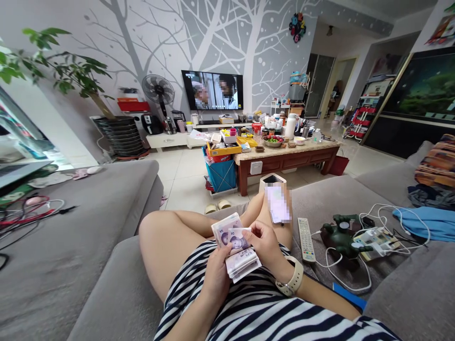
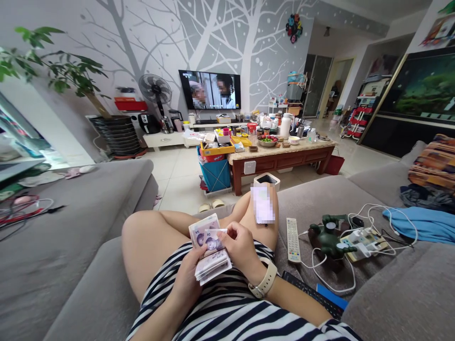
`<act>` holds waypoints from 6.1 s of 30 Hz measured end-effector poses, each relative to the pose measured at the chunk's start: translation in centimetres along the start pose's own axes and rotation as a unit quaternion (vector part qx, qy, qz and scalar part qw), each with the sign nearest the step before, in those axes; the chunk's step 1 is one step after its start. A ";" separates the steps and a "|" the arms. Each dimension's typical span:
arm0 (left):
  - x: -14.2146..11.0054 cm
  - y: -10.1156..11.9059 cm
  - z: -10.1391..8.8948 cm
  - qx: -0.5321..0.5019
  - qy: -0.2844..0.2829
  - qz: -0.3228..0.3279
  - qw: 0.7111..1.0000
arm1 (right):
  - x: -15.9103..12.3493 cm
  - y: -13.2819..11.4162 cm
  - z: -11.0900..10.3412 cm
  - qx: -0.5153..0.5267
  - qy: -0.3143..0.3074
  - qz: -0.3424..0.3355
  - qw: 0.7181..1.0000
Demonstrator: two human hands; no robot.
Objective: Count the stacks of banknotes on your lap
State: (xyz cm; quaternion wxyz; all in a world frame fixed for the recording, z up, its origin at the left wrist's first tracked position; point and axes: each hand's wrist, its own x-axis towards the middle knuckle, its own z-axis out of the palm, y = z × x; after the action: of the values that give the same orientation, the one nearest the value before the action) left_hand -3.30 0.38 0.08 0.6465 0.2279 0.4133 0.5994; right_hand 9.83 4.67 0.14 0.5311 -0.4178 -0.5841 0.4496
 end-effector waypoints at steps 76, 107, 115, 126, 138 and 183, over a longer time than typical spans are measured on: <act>0.2 -0.1 0.1 -0.025 0.007 0.011 1.000 | -1.3 -1.1 0.0 0.031 -0.077 -0.055 0.995; 0.2 0.1 0.4 -0.047 -0.007 0.002 0.999 | 0.2 -0.1 0.0 0.016 -0.010 -0.007 1.000; 0.6 -0.2 0.2 -0.066 0.020 0.007 0.998 | -0.8 -1.1 0.0 0.041 -0.046 -0.027 0.998; 0.4 -0.3 -0.3 0.048 0.008 0.059 0.997 | -0.6 -0.5 0.1 0.062 -0.063 -0.024 0.996; 0.2 0.1 0.3 0.016 0.004 0.034 0.999 | -1.0 -0.9 0.2 0.103 -0.088 -0.014 0.991; 0.3 0.3 0.4 -0.031 0.050 -0.018 0.998 | -0.3 -0.9 -0.1 0.022 -0.036 0.003 0.999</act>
State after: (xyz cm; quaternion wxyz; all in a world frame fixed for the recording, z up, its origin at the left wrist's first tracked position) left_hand -3.13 0.80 0.48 0.6426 0.1697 0.4306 0.6106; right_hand 9.96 4.14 0.96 0.5177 -0.3911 -0.5915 0.4787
